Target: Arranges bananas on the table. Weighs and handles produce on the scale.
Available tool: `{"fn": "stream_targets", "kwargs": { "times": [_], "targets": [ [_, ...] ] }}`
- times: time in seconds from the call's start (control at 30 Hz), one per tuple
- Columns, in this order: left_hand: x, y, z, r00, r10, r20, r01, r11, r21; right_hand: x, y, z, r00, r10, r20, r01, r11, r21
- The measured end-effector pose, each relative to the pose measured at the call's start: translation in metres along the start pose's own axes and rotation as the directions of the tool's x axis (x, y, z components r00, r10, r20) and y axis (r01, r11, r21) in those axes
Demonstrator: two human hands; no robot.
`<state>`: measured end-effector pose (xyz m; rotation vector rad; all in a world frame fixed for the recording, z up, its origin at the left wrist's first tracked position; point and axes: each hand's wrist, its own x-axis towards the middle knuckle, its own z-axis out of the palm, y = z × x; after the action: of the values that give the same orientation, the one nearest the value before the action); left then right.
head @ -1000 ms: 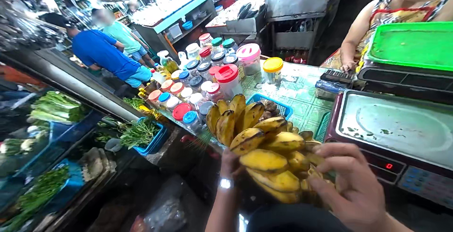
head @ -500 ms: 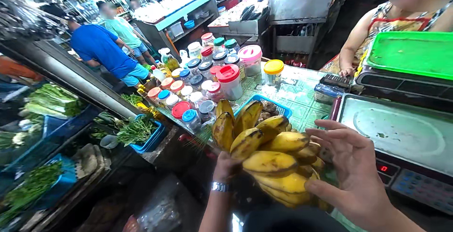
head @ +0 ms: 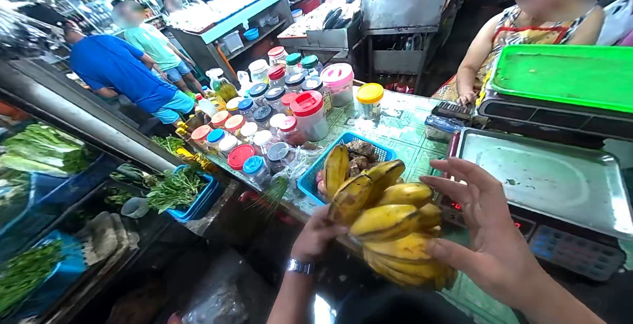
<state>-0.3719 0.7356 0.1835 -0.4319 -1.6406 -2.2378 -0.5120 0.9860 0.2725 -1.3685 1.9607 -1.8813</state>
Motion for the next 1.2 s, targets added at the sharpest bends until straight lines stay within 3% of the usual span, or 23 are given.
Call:
{"fn": "stream_targets", "kwargs": {
  "times": [0.23,0.47,0.63,0.7,0.77,0.87,0.93,1.1,1.2],
  "targets": [
    [0.019,-0.017,-0.003,0.984,-0.090,0.151,0.066,0.985,0.157,-0.004,0.010,-0.004,0.986,0.147,-0.083,-0.151,0.988,-0.043],
    [0.053,-0.033,0.014,0.930,-0.313,0.195,0.204,0.876,0.436,0.015,0.036,-0.031,0.917,0.393,-0.063,-0.398,0.899,-0.182],
    [0.093,-0.053,0.017,0.838,-0.531,0.124,0.398,0.752,0.526,0.038,0.091,-0.048,0.822,0.529,-0.209,-0.560,0.817,-0.136],
    [0.113,-0.060,0.016,0.797,-0.600,0.064,0.488,0.703,0.517,0.053,0.111,-0.054,0.759,0.601,-0.252,-0.636,0.766,-0.089],
    [0.128,-0.070,0.014,0.775,-0.631,-0.014,0.503,0.604,0.617,0.064,0.136,-0.055,0.694,0.657,-0.294,-0.699,0.713,-0.057],
    [0.132,-0.084,0.012,0.771,-0.628,-0.112,0.450,0.411,0.793,0.061,0.167,-0.048,0.681,0.648,-0.342,-0.709,0.699,-0.089],
    [0.128,-0.087,0.009,0.772,-0.620,-0.139,0.425,0.342,0.838,0.057,0.178,-0.042,0.689,0.621,-0.374,-0.696,0.711,-0.101],
    [0.106,-0.096,-0.004,0.781,-0.607,-0.148,0.434,0.358,0.827,0.050,0.187,-0.020,0.655,0.616,-0.437,-0.714,0.694,-0.093],
    [0.096,-0.097,-0.008,0.818,-0.553,-0.157,0.450,0.446,0.774,0.047,0.177,-0.010,0.697,0.525,-0.488,-0.660,0.737,-0.149]
  ]
}}
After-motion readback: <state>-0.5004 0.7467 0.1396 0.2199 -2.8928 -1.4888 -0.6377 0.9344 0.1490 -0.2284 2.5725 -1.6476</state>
